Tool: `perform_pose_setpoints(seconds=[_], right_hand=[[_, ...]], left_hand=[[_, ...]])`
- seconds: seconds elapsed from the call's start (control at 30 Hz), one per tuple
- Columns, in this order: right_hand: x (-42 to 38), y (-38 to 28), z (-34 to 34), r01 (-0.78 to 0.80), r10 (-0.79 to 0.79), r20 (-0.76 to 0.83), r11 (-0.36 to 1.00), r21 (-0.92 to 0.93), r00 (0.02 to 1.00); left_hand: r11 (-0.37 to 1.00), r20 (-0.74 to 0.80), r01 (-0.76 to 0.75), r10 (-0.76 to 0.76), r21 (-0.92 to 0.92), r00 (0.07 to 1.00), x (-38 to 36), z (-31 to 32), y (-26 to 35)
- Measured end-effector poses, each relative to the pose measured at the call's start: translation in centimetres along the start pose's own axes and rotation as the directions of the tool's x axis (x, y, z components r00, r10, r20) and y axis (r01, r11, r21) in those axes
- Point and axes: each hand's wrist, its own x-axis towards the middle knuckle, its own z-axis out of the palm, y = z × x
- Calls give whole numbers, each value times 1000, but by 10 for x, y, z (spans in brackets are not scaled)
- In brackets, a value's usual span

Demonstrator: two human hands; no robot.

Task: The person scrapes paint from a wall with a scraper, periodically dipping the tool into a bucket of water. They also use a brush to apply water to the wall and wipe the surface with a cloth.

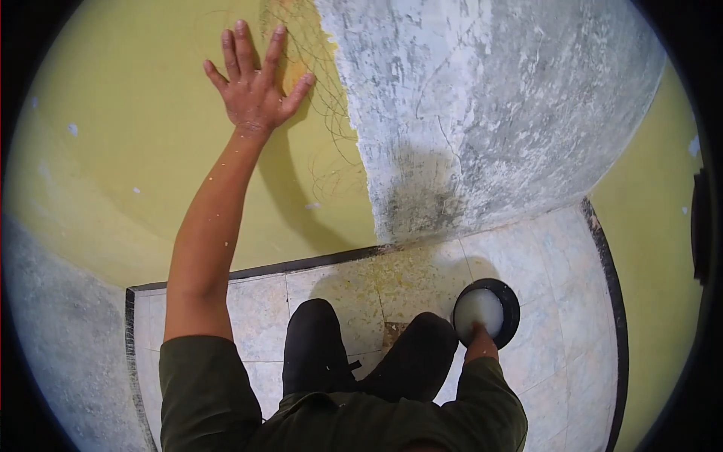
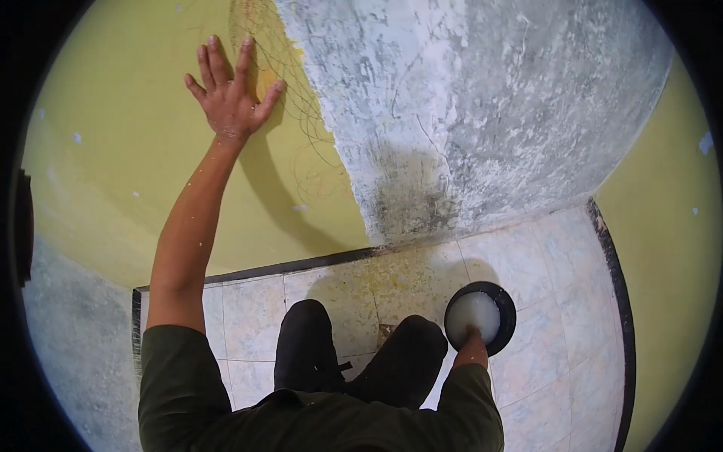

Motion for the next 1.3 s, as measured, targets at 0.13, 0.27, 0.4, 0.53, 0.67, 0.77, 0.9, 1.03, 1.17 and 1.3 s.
perform_pose_setpoints(seconds=[0.13, 0.27, 0.4, 0.53, 0.67, 0.77, 0.9, 1.03, 1.17, 1.3], right_hand=[[1, -9, -12, 71, -71, -10, 996, -61, 997], [-6, -31, -50, 82, -88, -47, 989, -123, 995], [-40, -34, -79, 43, -54, -69, 987, -156, 996], [-78, -22, -89, 7, -24, -102, 986, -167, 995], [-109, -11, -93, -97, 45, -218, 967, -236, 975], [-170, -22, -101, -110, 32, -414, 980, -167, 910], [-95, 79, -18, -288, 344, -356, 936, 201, 869], [-185, 39, -51, -240, 207, -233, 963, -123, 950], [-221, -44, -114, -58, 24, -438, 996, -64, 898], [-246, -198, -201, 361, -171, -654, 918, 166, 737]], left_hand=[[1000, 73, 22, -21, -16, 997, 3, -13, 1], [997, 80, 43, -38, -60, 996, 2, -19, 3], [997, 91, 36, -29, -73, 995, 3, -22, 0], [994, 114, 42, -31, -101, 993, 1, -25, -2], [993, 116, 40, -27, -110, 993, 0, -20, -3], [993, 121, 39, -26, -111, 992, 0, -20, -4], [993, 109, 39, -27, -112, 994, -1, -18, -5], [987, 112, 37, -19, -156, 993, -3, -17, -6], [989, 89, 34, -21, -144, 996, 0, -14, -7], [992, 95, 42, -31, -116, 995, 0, -13, -6]])
